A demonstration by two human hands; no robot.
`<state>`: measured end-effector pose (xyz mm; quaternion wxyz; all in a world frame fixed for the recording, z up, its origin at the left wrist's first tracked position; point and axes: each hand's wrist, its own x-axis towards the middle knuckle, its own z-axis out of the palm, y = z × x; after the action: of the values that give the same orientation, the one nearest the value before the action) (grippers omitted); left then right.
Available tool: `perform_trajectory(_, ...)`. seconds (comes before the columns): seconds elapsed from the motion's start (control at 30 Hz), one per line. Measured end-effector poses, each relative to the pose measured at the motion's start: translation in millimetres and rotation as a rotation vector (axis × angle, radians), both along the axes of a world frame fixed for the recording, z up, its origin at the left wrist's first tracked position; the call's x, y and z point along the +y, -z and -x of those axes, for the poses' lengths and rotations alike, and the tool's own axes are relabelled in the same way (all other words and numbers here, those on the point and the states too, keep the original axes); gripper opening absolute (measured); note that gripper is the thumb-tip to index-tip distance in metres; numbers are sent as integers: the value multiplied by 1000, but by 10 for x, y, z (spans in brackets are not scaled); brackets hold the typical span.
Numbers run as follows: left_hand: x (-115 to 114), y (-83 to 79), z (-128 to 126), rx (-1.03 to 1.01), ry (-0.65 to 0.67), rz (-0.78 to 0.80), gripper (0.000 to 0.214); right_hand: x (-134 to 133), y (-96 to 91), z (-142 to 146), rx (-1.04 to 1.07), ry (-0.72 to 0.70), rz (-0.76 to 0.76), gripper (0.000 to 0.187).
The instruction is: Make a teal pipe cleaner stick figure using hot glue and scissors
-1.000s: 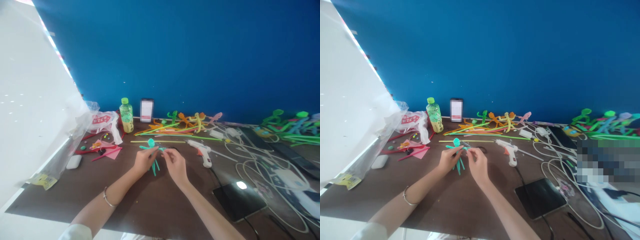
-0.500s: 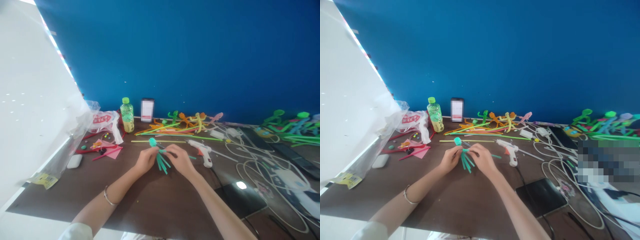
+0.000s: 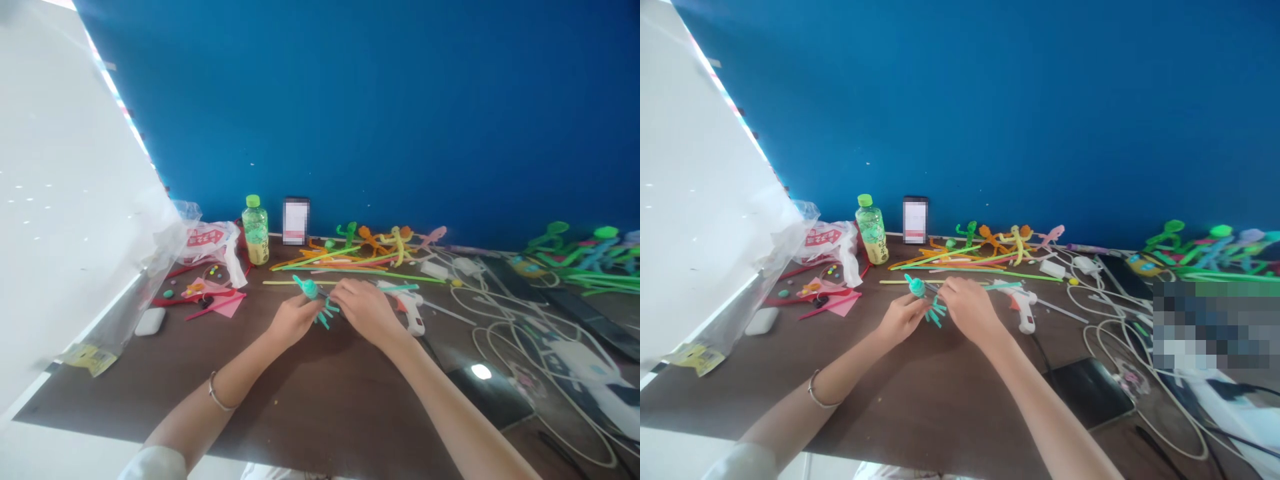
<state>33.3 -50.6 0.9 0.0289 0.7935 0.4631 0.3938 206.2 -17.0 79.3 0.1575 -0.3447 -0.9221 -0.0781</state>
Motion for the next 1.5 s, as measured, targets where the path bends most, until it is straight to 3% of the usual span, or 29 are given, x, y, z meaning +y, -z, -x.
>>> perform_trajectory(0.17,-2,45,-36,-23,-111,-43,23,-164,104,87,204,125,-7,21)
perform_trajectory(0.33,-1,70,-63,-300,-143,-4,19,-362,318,195,436,160,20,19)
perform_trajectory(0.57,40,49,-121,-711,14,268,23,-266,453,118,591,86,234,20)
perform_trajectory(0.73,61,73,-86,-601,129,251,21,-18,340,-43,510,39,395,16)
perform_trajectory(0.87,46,67,-33,-337,150,129,19,54,164,-96,288,9,243,17)
perform_trajectory(0.97,33,76,-16,-198,92,22,19,10,55,-57,101,13,92,17)
perform_trajectory(1.1,25,104,-20,-107,-40,-85,19,-103,56,55,128,105,36,17)
perform_trajectory(1.3,13,70,-50,-320,-153,-19,17,-278,296,203,441,163,131,17)
perform_trajectory(1.5,59,34,-89,-701,-79,243,17,-282,477,196,492,99,163,25)
